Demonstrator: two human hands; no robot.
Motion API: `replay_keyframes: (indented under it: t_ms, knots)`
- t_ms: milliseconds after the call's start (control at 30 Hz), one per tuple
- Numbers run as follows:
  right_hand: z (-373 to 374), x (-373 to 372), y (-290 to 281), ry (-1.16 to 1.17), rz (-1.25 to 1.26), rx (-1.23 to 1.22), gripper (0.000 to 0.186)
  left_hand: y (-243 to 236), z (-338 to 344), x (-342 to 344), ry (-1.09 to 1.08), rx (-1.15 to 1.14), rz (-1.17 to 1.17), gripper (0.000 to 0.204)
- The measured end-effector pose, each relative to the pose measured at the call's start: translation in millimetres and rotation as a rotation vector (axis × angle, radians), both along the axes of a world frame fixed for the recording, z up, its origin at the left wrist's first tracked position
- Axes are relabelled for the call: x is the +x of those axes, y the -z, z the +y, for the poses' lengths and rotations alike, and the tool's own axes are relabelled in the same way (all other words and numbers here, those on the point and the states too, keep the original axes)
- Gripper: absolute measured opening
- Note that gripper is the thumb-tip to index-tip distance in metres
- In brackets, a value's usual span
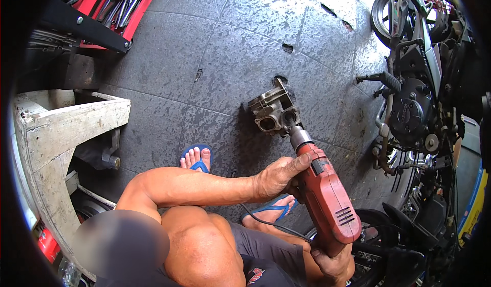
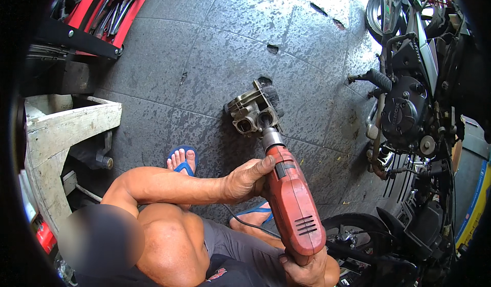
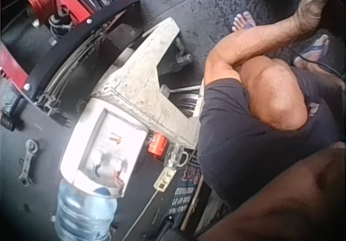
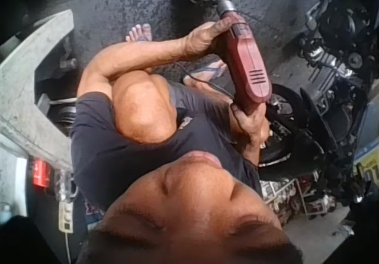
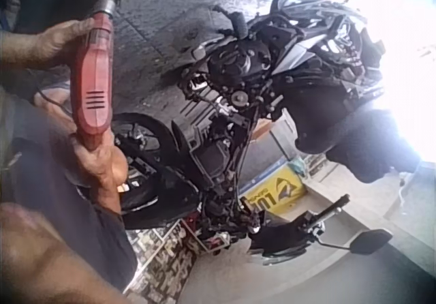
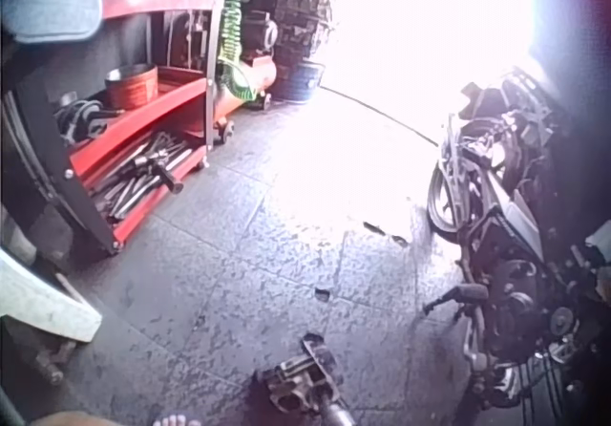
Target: The person plugs a power drill into an extension cord and uses it to drill into various parts of a motorcycle engine block on the floor.
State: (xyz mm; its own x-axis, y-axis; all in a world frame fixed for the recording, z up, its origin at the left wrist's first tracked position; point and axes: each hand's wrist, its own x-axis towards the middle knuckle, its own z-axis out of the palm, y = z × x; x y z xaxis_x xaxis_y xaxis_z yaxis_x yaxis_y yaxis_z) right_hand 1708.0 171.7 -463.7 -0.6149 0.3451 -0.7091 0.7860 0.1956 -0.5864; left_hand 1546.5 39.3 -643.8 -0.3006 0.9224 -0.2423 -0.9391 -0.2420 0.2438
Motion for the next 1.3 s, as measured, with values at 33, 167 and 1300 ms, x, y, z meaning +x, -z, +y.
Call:
replay_keyframes:
  t_ms: [33,167,1300]
  knots:
    - [0,3,1,-0.013,0.02,0.018,0.047,0,-1,0,-0.006,0.001,0.0,0.085]
    - [-5,-3,-4,0.024,0.03,0.031,0.044,1,-1,0,-0.004,0.001,0.005,0.085]
    - [-4,-17,-10,0.132,0.155,0.131,0.053,13,1,-5,0.05,0.102,-0.012,0.082]
